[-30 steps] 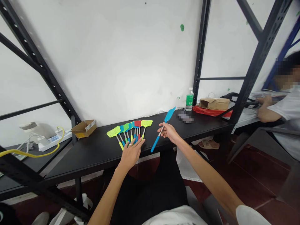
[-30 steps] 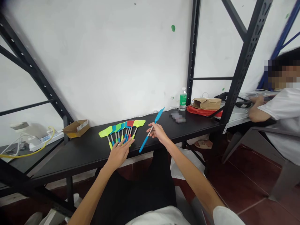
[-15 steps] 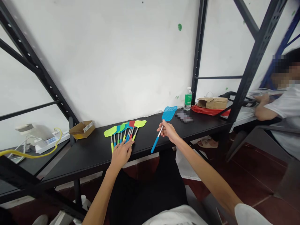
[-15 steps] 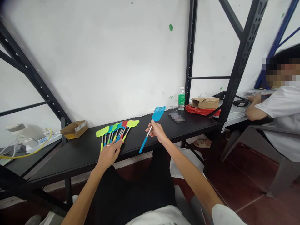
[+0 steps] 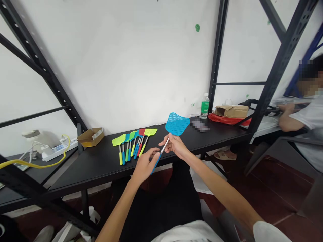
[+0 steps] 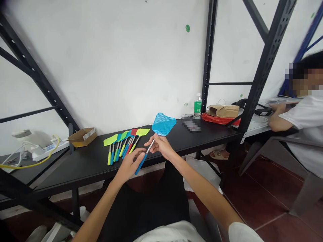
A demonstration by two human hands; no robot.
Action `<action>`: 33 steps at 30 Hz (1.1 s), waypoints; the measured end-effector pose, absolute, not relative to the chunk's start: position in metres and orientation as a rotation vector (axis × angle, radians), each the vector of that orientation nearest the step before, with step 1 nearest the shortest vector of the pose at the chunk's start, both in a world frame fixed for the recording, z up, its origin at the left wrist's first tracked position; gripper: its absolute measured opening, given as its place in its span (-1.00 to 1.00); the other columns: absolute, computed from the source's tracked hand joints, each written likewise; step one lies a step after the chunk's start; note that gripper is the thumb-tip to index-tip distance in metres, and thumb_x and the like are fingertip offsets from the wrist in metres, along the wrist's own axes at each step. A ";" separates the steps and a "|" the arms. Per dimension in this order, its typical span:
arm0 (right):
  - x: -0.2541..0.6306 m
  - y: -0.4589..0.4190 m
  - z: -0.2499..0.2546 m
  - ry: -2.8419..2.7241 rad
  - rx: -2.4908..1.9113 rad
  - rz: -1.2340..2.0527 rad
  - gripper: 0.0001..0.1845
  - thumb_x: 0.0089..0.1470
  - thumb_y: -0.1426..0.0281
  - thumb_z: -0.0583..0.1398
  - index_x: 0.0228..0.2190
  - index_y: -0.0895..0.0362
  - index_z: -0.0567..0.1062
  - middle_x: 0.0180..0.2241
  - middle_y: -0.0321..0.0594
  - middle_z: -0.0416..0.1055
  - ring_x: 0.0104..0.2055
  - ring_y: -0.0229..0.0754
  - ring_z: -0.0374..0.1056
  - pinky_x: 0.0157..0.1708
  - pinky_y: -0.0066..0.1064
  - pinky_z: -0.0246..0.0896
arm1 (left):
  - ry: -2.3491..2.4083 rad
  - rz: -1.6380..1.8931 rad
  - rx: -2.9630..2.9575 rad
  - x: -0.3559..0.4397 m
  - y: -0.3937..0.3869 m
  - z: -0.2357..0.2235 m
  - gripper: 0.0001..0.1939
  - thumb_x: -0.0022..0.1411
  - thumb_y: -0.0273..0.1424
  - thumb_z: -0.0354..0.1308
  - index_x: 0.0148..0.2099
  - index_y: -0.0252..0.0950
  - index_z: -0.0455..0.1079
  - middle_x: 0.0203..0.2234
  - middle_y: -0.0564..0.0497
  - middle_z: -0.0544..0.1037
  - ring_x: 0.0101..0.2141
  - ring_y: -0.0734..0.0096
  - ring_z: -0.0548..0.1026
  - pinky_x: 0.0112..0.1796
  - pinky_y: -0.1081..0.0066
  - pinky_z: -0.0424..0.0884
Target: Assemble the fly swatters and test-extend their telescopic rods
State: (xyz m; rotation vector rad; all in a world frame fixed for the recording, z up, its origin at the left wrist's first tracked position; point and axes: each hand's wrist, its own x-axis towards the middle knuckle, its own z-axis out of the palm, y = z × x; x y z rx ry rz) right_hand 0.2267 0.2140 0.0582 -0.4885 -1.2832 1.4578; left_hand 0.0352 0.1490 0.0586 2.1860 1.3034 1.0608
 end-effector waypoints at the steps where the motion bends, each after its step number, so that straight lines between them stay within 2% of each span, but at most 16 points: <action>1: 0.222 0.210 0.058 -1.334 -0.468 1.471 -0.47 0.08 -0.11 0.17 -0.39 0.14 0.45 -0.36 -0.11 0.58 -0.56 -0.30 0.40 -0.57 -0.50 0.33 | 1.258 1.058 2.144 0.041 0.147 0.058 -0.54 0.38 -0.10 -0.05 0.16 -0.22 0.36 -0.41 0.02 0.59 -0.42 0.33 0.53 -0.38 0.41 0.38; 3: 0.214 0.204 0.058 -1.406 -0.443 1.475 -0.48 0.10 -0.09 0.17 -0.36 0.15 0.49 -0.38 -0.13 0.57 -0.52 -0.30 0.41 -0.56 -0.51 0.34 | 1.227 1.045 2.120 0.047 0.144 0.057 -0.54 0.39 -0.10 -0.08 0.13 -0.26 0.36 -0.59 0.12 0.45 -0.59 0.42 0.41 -0.47 0.46 0.29; 4: 0.212 0.202 0.058 -1.416 -0.440 1.469 -0.49 0.09 -0.07 0.18 -0.34 0.16 0.51 -0.37 -0.14 0.56 -0.51 -0.30 0.41 -0.55 -0.52 0.34 | 1.244 1.045 2.142 0.048 0.143 0.057 -0.56 0.40 -0.10 -0.10 0.07 -0.26 0.39 -0.63 0.14 0.40 -0.61 0.45 0.36 -0.49 0.47 0.25; 7: 0.209 0.199 0.059 -1.338 -0.480 1.449 -0.53 0.04 -0.02 0.26 -0.30 0.15 0.52 -0.34 -0.16 0.55 -0.48 -0.31 0.40 -0.56 -0.53 0.33 | 1.372 1.063 2.283 0.044 0.141 0.062 -0.57 0.41 -0.10 -0.13 -0.20 -0.27 0.45 -0.60 0.11 0.38 -0.55 0.45 0.32 -0.49 0.47 0.14; 8: 0.209 0.200 0.058 -1.295 -0.508 1.432 -0.54 0.01 -0.01 0.28 -0.31 0.15 0.52 -0.33 -0.16 0.55 -0.48 -0.31 0.40 -0.56 -0.54 0.32 | 1.424 1.053 2.325 0.043 0.141 0.064 -0.57 0.40 -0.10 -0.13 -0.23 -0.26 0.45 -0.58 0.10 0.39 -0.54 0.44 0.32 -0.48 0.46 0.11; 13: 0.212 0.208 0.052 -1.245 -0.648 1.224 -0.58 -0.07 0.05 0.35 -0.40 0.18 0.52 -0.42 -0.17 0.52 -0.48 -0.26 0.45 -0.55 -0.51 0.34 | 1.663 0.954 2.391 0.039 0.139 0.069 -0.61 0.40 -0.10 -0.12 -0.01 -0.17 0.41 -0.56 0.11 0.46 -0.52 0.37 0.39 -0.48 0.44 0.06; 15: 0.212 0.213 0.048 -1.302 -0.678 1.156 -0.59 -0.08 0.06 0.35 -0.43 0.18 0.51 -0.49 -0.20 0.49 -0.50 -0.23 0.45 -0.54 -0.47 0.37 | 1.716 0.904 2.419 0.038 0.138 0.068 -0.62 0.41 -0.10 -0.15 0.00 -0.15 0.39 -0.55 0.09 0.47 -0.49 0.33 0.43 -0.47 0.44 0.06; 19: 0.211 0.220 0.039 -1.378 -0.673 1.126 -0.60 -0.04 0.07 0.33 -0.45 0.18 0.50 -0.55 -0.24 0.46 -0.51 -0.21 0.45 -0.53 -0.43 0.40 | 1.773 0.833 2.461 0.036 0.139 0.066 -0.62 0.43 -0.12 -0.18 -0.04 -0.12 0.41 -0.51 0.04 0.50 -0.43 0.28 0.47 -0.46 0.44 0.05; 25: 0.208 0.223 0.034 -1.379 -0.655 1.104 -0.61 -0.02 0.07 0.31 -0.45 0.16 0.48 -0.56 -0.27 0.44 -0.53 -0.21 0.45 -0.51 -0.41 0.43 | 1.583 0.887 2.330 0.034 0.144 0.061 -0.59 0.42 -0.13 -0.17 -0.33 -0.21 0.35 -0.60 0.08 0.39 -0.55 0.40 0.33 -0.48 0.46 0.06; 30: 0.210 0.223 0.038 -1.380 -0.631 1.138 -0.60 -0.05 0.06 0.33 -0.44 0.16 0.47 -0.54 -0.28 0.45 -0.50 -0.21 0.46 -0.48 -0.40 0.44 | 1.176 0.857 1.867 0.031 0.152 0.058 -0.56 0.38 -0.02 -0.18 -0.31 -0.24 0.29 -0.71 0.19 0.16 -0.69 0.50 0.12 -0.59 0.51 0.09; 33: 0.211 0.222 0.040 -1.394 -0.625 1.138 -0.59 -0.05 0.05 0.32 -0.43 0.16 0.46 -0.54 -0.27 0.46 -0.50 -0.20 0.46 -0.48 -0.40 0.43 | 1.113 0.824 1.789 0.031 0.152 0.060 -0.55 0.36 0.00 -0.18 -0.31 -0.24 0.28 -0.72 0.20 0.15 -0.70 0.52 0.11 -0.61 0.51 0.10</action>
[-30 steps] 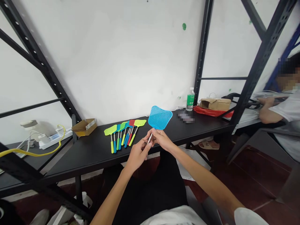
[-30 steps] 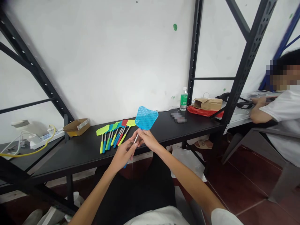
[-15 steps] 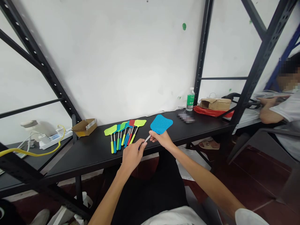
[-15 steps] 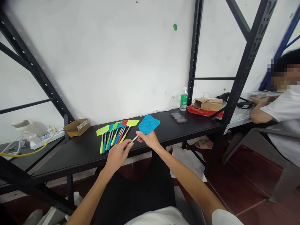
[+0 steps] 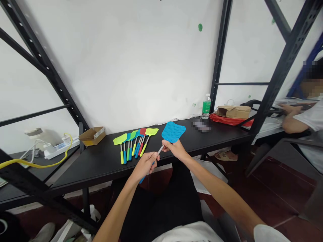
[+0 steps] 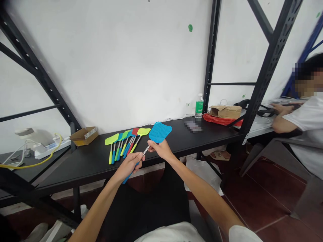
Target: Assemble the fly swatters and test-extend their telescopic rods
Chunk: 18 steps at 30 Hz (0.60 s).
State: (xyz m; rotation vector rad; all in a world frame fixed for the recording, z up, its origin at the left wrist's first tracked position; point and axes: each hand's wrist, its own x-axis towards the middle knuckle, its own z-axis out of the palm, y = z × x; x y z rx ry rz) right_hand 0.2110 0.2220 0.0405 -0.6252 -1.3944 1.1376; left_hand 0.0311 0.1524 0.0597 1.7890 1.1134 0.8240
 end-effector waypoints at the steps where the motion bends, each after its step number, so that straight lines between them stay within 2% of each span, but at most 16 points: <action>1: 0.212 0.222 0.041 -1.400 -0.627 1.128 -0.58 -0.05 0.04 0.32 -0.43 0.16 0.46 -0.55 -0.27 0.46 -0.50 -0.19 0.46 -0.49 -0.39 0.43 | 1.155 0.838 1.843 0.032 0.151 0.061 -0.55 0.37 -0.01 -0.17 -0.33 -0.24 0.29 -0.72 0.19 0.18 -0.70 0.51 0.13 -0.59 0.50 0.11; 4: 0.213 0.223 0.042 -1.407 -0.650 1.086 -0.58 -0.03 0.03 0.30 -0.45 0.16 0.47 -0.55 -0.24 0.47 -0.51 -0.18 0.46 -0.50 -0.39 0.42 | 1.409 0.934 2.155 0.035 0.146 0.064 -0.55 0.39 -0.07 -0.16 -0.37 -0.24 0.35 -0.68 0.11 0.33 -0.61 0.44 0.29 -0.50 0.47 0.12; 7: 0.215 0.225 0.043 -1.390 -0.661 1.066 -0.58 -0.02 0.02 0.30 -0.46 0.16 0.47 -0.56 -0.24 0.47 -0.54 -0.18 0.45 -0.51 -0.39 0.42 | 1.676 0.958 2.400 0.040 0.140 0.067 -0.54 0.41 -0.10 -0.16 -0.32 -0.20 0.44 -0.59 0.04 0.46 -0.53 0.37 0.38 -0.48 0.44 0.06; 12: 0.216 0.225 0.043 -1.336 -0.685 1.078 -0.56 -0.07 0.01 0.32 -0.47 0.16 0.47 -0.58 -0.24 0.46 -0.54 -0.18 0.45 -0.53 -0.40 0.42 | 1.884 0.892 2.541 0.042 0.139 0.065 -0.55 0.41 -0.09 -0.14 -0.22 -0.15 0.53 -0.52 -0.03 0.55 -0.48 0.29 0.45 -0.49 0.41 -0.03; 18: 0.215 0.225 0.044 -1.276 -0.694 1.074 -0.55 -0.11 0.01 0.35 -0.47 0.16 0.47 -0.59 -0.25 0.44 -0.56 -0.18 0.45 -0.54 -0.40 0.42 | 1.955 0.965 2.557 0.040 0.143 0.058 -0.60 0.38 -0.09 -0.06 -0.13 -0.14 0.55 -0.44 -0.06 0.61 -0.41 0.25 0.48 -0.47 0.41 0.01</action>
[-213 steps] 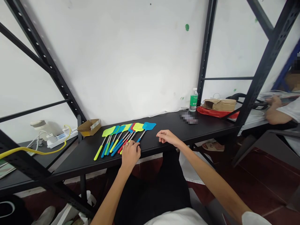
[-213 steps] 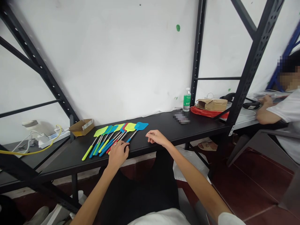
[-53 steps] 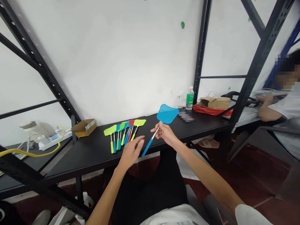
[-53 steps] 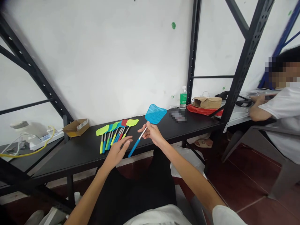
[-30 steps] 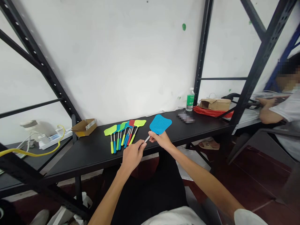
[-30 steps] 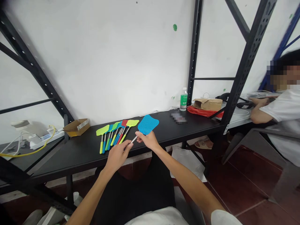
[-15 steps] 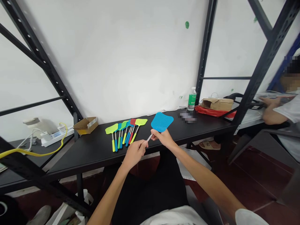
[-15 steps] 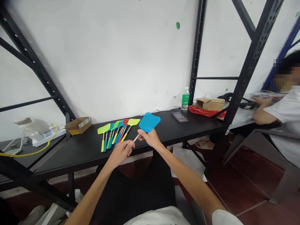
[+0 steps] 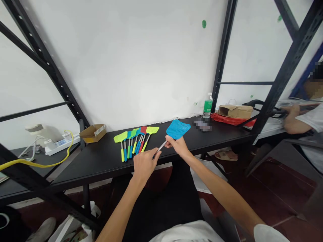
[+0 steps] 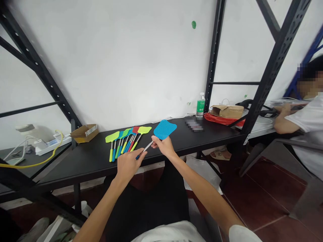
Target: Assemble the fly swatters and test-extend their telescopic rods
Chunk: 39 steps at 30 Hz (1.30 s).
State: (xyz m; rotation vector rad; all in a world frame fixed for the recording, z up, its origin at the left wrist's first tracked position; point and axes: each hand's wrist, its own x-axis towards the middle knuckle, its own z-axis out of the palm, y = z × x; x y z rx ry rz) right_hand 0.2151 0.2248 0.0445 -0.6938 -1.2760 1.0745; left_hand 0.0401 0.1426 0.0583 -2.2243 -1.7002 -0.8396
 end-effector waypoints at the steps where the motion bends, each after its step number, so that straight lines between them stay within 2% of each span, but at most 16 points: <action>1: 0.215 0.225 0.045 -1.271 -0.694 1.072 -0.54 -0.12 0.01 0.35 -0.47 0.16 0.47 -0.59 -0.26 0.44 -0.56 -0.18 0.45 -0.55 -0.39 0.42 | -1.703 -0.861 -2.232 0.040 0.142 0.059 -0.60 0.37 -0.09 -0.06 -0.13 -0.14 0.55 -0.45 -0.06 0.60 -0.42 0.25 0.48 -0.47 0.41 0.02; 5: 0.219 0.227 0.047 -1.281 -0.694 1.067 -0.54 -0.12 0.01 0.34 -0.47 0.16 0.46 -0.60 -0.26 0.44 -0.56 -0.18 0.45 -0.54 -0.38 0.43 | -1.743 -0.957 -2.481 0.038 0.140 0.068 -0.50 0.39 -0.08 -0.12 -0.36 -0.21 0.52 -0.60 0.00 0.53 -0.54 0.35 0.42 -0.49 0.43 0.08; 7: 0.222 0.227 0.049 -1.292 -0.693 1.073 -0.54 -0.12 0.01 0.34 -0.47 0.16 0.46 -0.60 -0.26 0.44 -0.56 -0.19 0.44 -0.55 -0.39 0.42 | -1.765 -1.044 -2.711 0.036 0.140 0.072 -0.46 0.39 -0.08 -0.16 -0.41 -0.25 0.48 -0.63 0.03 0.50 -0.60 0.40 0.39 -0.50 0.45 0.16; 11: 0.227 0.228 0.053 -1.317 -0.678 1.083 -0.56 -0.12 0.03 0.35 -0.47 0.16 0.46 -0.59 -0.26 0.46 -0.56 -0.20 0.45 -0.55 -0.41 0.42 | -1.833 -1.189 -2.943 0.032 0.142 0.075 -0.48 0.36 -0.04 -0.13 -0.30 -0.31 0.49 -0.61 0.04 0.51 -0.67 0.45 0.36 -0.54 0.46 0.22; 15: 0.234 0.233 0.054 -1.266 -0.692 1.064 -0.56 -0.12 0.03 0.36 -0.48 0.16 0.46 -0.59 -0.27 0.45 -0.55 -0.22 0.44 -0.54 -0.43 0.42 | -1.797 -1.156 -2.777 0.029 0.143 0.075 -0.52 0.30 -0.03 -0.02 -0.41 -0.27 0.48 -0.63 0.05 0.51 -0.61 0.43 0.38 -0.52 0.47 0.19; 17: 0.238 0.236 0.053 -1.233 -0.708 1.049 -0.56 -0.13 0.02 0.36 -0.49 0.15 0.46 -0.59 -0.27 0.45 -0.54 -0.20 0.45 -0.54 -0.42 0.42 | -1.783 -1.116 -2.675 0.027 0.143 0.076 -0.54 0.29 -0.03 0.01 -0.40 -0.24 0.50 -0.63 0.06 0.51 -0.58 0.40 0.40 -0.50 0.46 0.18; 24: 0.256 0.248 0.054 -1.146 -0.718 0.984 -0.55 -0.14 0.02 0.37 -0.47 0.15 0.47 -0.58 -0.26 0.44 -0.53 -0.19 0.46 -0.53 -0.41 0.42 | -1.711 -0.958 -2.745 0.013 0.142 0.085 -0.52 0.31 -0.04 -0.04 -0.46 -0.23 0.47 -0.62 0.05 0.53 -0.59 0.40 0.40 -0.50 0.46 0.17; 35: 0.284 0.257 0.060 -1.080 -0.724 0.925 -0.55 -0.18 0.03 0.39 -0.47 0.15 0.47 -0.58 -0.26 0.44 -0.52 -0.19 0.45 -0.53 -0.41 0.42 | -1.912 -0.901 -3.080 -0.024 0.148 0.090 -0.48 0.24 0.05 0.02 -0.31 -0.30 0.54 -0.56 -0.01 0.53 -0.62 0.44 0.38 -0.57 0.48 0.26; 39: 0.278 0.252 0.060 -1.031 -0.728 0.982 -0.52 -0.22 0.01 0.41 -0.47 0.15 0.47 -0.57 -0.27 0.43 -0.53 -0.21 0.43 -0.55 -0.44 0.39 | -1.925 -0.903 -3.067 -0.029 0.150 0.089 -0.50 0.23 0.05 0.04 -0.33 -0.29 0.51 -0.56 -0.01 0.53 -0.60 0.43 0.40 -0.54 0.48 0.28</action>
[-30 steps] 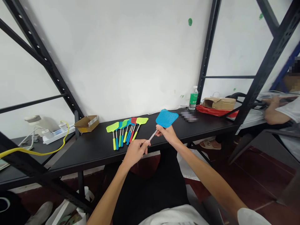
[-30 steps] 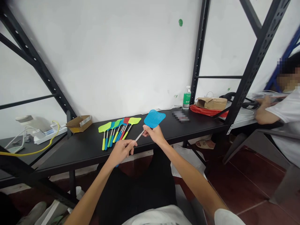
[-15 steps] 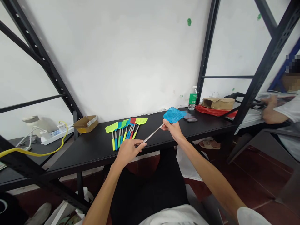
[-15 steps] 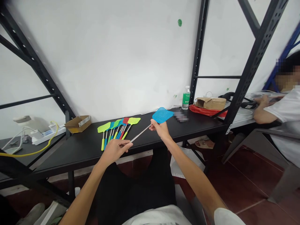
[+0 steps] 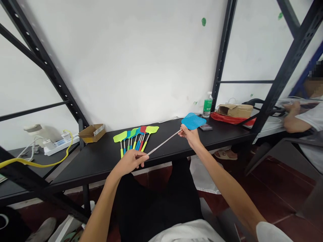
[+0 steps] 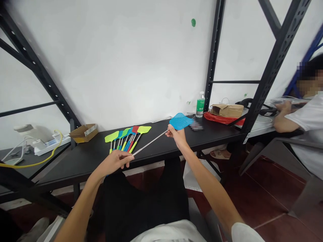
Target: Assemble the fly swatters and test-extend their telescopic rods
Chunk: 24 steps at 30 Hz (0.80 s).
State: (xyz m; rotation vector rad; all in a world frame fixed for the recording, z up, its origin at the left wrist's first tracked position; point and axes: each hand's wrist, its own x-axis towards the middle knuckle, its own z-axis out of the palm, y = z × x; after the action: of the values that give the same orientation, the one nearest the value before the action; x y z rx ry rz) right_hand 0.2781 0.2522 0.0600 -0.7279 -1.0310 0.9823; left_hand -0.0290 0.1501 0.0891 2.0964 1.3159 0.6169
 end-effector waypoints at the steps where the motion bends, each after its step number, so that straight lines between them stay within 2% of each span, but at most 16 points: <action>1: 0.276 0.251 0.060 -1.026 -0.728 1.008 -0.51 -0.20 0.00 0.39 -0.46 0.15 0.48 -0.57 -0.26 0.43 -0.54 -0.23 0.43 -0.56 -0.45 0.37 | 1.325 0.630 2.096 -0.030 0.150 0.089 -0.51 0.23 0.04 0.04 -0.34 -0.28 0.50 -0.56 -0.01 0.53 -0.58 0.42 0.41 -0.54 0.48 0.29; 8: 0.271 0.244 0.064 -0.964 -0.663 1.200 -0.41 0.01 -0.15 0.18 -0.32 0.14 0.56 -0.52 -0.22 0.41 -0.57 -0.27 0.35 -0.64 -0.49 0.25 | 1.347 0.698 2.175 -0.026 0.146 0.091 -0.60 0.30 -0.05 0.00 -0.31 -0.26 0.43 -0.58 0.05 0.46 -0.53 0.41 0.41 -0.47 0.46 0.30; 11: 0.268 0.242 0.066 -0.954 -0.636 1.217 -0.43 -0.02 -0.13 0.22 -0.34 0.14 0.57 -0.51 -0.24 0.40 -0.58 -0.30 0.33 -0.64 -0.51 0.24 | 1.338 0.746 2.156 -0.021 0.146 0.089 -0.61 0.30 -0.06 0.02 -0.14 -0.25 0.46 -0.61 0.11 0.38 -0.53 0.41 0.41 -0.45 0.46 0.30; 13: 0.264 0.239 0.065 -0.974 -0.614 1.237 -0.44 -0.03 -0.12 0.23 -0.35 0.14 0.57 -0.50 -0.24 0.40 -0.58 -0.31 0.33 -0.64 -0.51 0.23 | 1.319 0.769 2.119 -0.015 0.147 0.086 -0.56 0.29 -0.04 0.03 -0.01 -0.26 0.45 -0.60 0.12 0.36 -0.54 0.43 0.40 -0.47 0.46 0.31; 15: 0.258 0.236 0.065 -1.005 -0.595 1.253 -0.44 -0.02 -0.12 0.23 -0.35 0.14 0.58 -0.49 -0.24 0.41 -0.58 -0.31 0.33 -0.64 -0.51 0.24 | 1.313 0.791 2.102 -0.008 0.146 0.085 -0.51 0.30 -0.03 0.02 0.04 -0.28 0.44 -0.59 0.11 0.36 -0.58 0.45 0.36 -0.50 0.47 0.29; 20: 0.244 0.229 0.061 -1.089 -0.579 1.247 -0.44 0.04 -0.11 0.18 -0.33 0.14 0.59 -0.43 -0.21 0.46 -0.56 -0.30 0.36 -0.63 -0.50 0.23 | 1.241 0.764 2.144 0.005 0.144 0.085 -0.50 0.36 -0.04 -0.10 -0.05 -0.30 0.47 -0.64 0.12 0.28 -0.62 0.48 0.26 -0.56 0.49 0.19; 24: 0.239 0.229 0.056 -1.111 -0.588 1.224 -0.46 0.07 -0.09 0.17 -0.32 0.14 0.60 -0.41 -0.20 0.47 -0.57 -0.31 0.36 -0.63 -0.51 0.24 | 1.239 0.757 2.215 0.008 0.143 0.086 -0.55 0.37 -0.08 -0.11 -0.23 -0.30 0.45 -0.66 0.13 0.24 -0.60 0.49 0.20 -0.54 0.50 0.12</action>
State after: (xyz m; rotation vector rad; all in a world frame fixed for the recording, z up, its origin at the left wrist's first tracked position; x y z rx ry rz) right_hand 0.2393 0.2289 0.0564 -0.5878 -1.1111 1.2242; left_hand 0.0081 0.1434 0.0860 2.2152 1.2394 0.7568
